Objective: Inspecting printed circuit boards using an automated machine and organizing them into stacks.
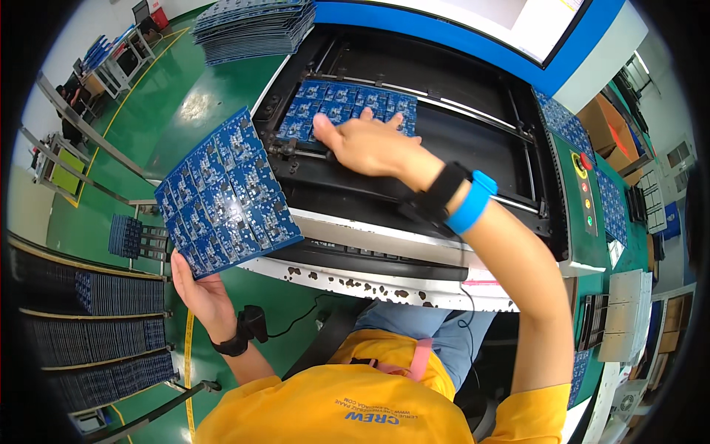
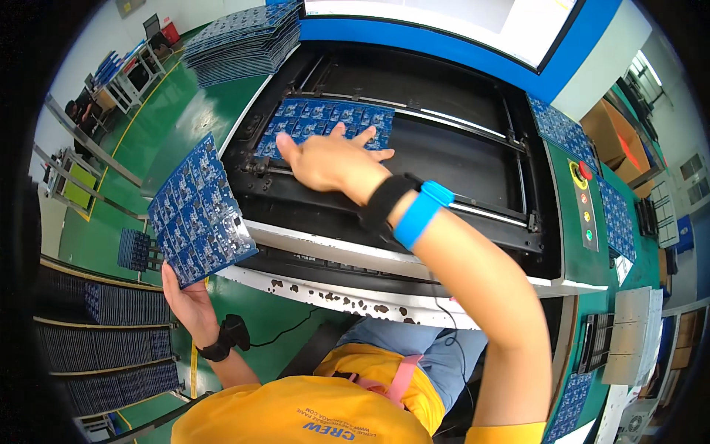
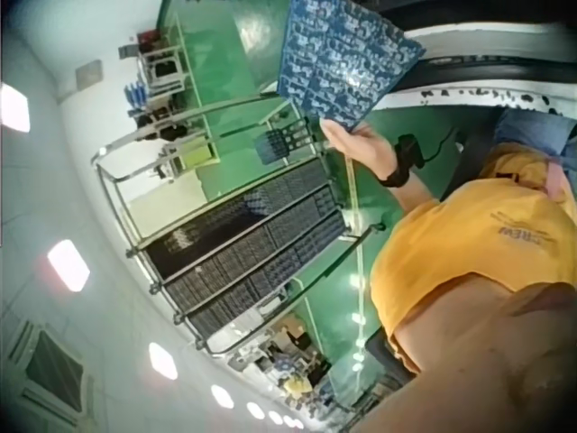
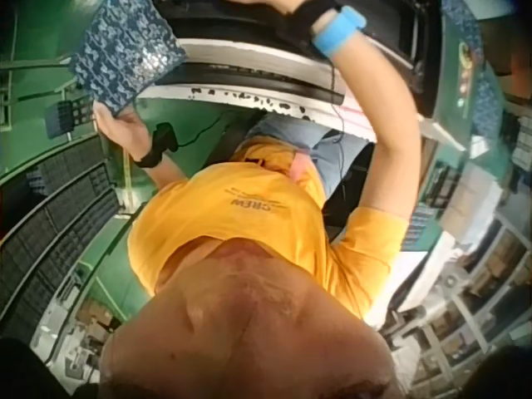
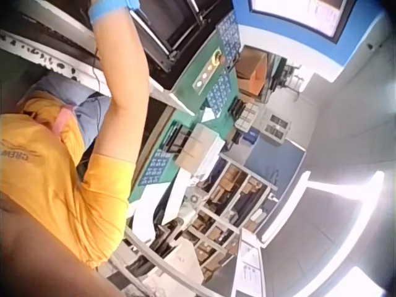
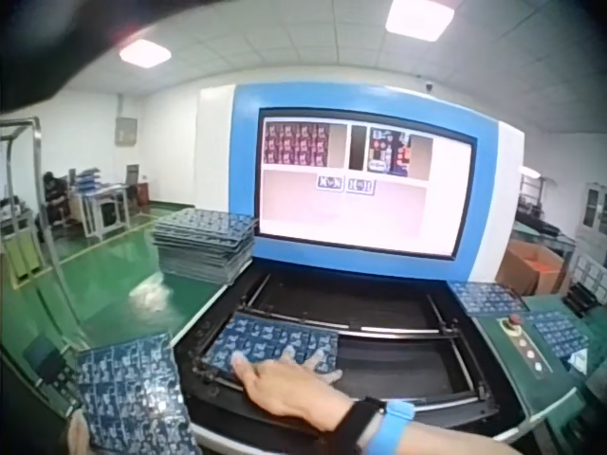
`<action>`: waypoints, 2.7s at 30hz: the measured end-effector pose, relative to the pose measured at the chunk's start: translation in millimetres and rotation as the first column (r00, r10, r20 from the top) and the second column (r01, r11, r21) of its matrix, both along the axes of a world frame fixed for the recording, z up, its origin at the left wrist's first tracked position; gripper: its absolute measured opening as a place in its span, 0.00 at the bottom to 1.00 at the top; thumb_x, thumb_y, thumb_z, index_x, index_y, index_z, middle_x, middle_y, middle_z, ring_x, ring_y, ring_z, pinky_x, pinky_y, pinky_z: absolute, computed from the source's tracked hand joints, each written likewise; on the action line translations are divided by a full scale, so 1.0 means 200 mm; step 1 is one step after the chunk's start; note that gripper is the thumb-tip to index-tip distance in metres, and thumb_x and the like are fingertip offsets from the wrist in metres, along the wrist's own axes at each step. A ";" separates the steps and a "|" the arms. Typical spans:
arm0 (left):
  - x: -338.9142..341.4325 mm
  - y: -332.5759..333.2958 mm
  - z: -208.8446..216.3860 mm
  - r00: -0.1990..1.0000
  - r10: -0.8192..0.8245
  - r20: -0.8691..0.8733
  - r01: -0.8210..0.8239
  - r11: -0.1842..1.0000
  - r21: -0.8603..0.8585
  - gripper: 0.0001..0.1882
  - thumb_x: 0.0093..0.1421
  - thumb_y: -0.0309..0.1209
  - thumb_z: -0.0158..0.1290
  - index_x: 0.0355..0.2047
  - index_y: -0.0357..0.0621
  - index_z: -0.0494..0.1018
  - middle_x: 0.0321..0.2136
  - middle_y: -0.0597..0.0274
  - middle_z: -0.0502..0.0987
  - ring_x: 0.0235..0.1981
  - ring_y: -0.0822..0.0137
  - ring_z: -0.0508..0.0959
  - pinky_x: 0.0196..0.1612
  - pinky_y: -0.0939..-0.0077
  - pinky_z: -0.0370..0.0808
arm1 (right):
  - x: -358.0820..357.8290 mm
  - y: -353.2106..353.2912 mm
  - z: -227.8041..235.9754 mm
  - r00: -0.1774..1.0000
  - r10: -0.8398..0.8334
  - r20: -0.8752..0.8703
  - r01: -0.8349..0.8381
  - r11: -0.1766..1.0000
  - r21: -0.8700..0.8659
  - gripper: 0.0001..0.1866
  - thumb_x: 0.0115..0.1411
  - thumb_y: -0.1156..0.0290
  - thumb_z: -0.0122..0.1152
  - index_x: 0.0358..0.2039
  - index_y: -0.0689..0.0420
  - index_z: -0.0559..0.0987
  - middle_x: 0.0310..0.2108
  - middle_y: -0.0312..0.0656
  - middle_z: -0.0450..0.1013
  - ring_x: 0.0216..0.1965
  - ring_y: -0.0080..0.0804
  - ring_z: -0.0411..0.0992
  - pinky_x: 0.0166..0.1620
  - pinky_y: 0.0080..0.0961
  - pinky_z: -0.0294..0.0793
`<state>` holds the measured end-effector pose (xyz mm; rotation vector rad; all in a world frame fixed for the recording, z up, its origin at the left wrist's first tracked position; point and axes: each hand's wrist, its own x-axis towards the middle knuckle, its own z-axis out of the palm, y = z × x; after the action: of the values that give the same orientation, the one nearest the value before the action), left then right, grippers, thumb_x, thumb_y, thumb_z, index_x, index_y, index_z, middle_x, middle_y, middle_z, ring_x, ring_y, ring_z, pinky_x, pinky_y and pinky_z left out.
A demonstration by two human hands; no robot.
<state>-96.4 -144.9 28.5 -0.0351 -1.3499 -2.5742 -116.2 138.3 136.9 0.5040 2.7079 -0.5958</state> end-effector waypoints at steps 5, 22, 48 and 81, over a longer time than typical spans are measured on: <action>0.01 0.05 -0.01 0.994 -0.076 -0.075 0.079 0.996 0.046 0.17 0.65 0.33 0.41 0.48 0.32 0.63 0.44 0.55 0.70 0.43 0.66 0.73 0.47 0.70 0.71 | 0.11 0.14 0.03 0.949 0.161 -0.272 -0.209 0.965 -0.159 0.39 0.59 0.34 0.24 0.60 0.47 0.60 0.59 0.56 0.55 0.64 0.56 0.40 0.61 0.56 0.42; 0.28 0.30 -0.05 0.899 -0.438 0.005 0.437 0.897 -0.062 0.17 0.66 0.36 0.40 0.48 0.36 0.64 0.43 0.59 0.70 0.41 0.68 0.73 0.43 0.72 0.72 | 1.71 0.95 -0.13 0.624 -0.214 -0.751 0.710 0.556 0.431 0.19 0.60 0.58 0.51 0.42 0.59 0.76 0.42 0.42 0.70 0.47 0.42 0.65 0.50 0.31 0.64; 0.26 0.24 -0.26 0.869 -0.450 -0.208 -0.133 0.192 -0.972 0.15 0.59 0.31 0.46 0.46 0.38 0.66 0.48 0.50 0.68 0.51 0.53 0.66 0.54 0.64 0.59 | 1.69 -0.20 -0.52 0.226 -0.909 -0.350 0.048 0.369 -0.928 0.19 0.57 0.66 0.59 0.44 0.64 0.68 0.37 0.36 0.72 0.36 0.20 0.67 0.42 0.17 0.65; 0.20 0.18 -0.41 0.889 -0.197 -0.414 -0.429 -0.043 -0.902 0.14 0.46 0.23 0.49 0.35 0.40 0.63 0.46 0.50 0.66 0.50 0.50 0.63 0.55 0.60 0.51 | 1.72 -0.18 -0.61 0.070 -0.953 -0.296 0.022 0.298 -0.954 0.17 0.57 0.69 0.58 0.44 0.64 0.69 0.36 0.36 0.72 0.35 0.18 0.67 0.41 0.15 0.64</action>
<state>-56.5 -109.9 -52.6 -0.6626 -2.4777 -0.6373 227.9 101.4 15.5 1.3919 2.1859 -3.0904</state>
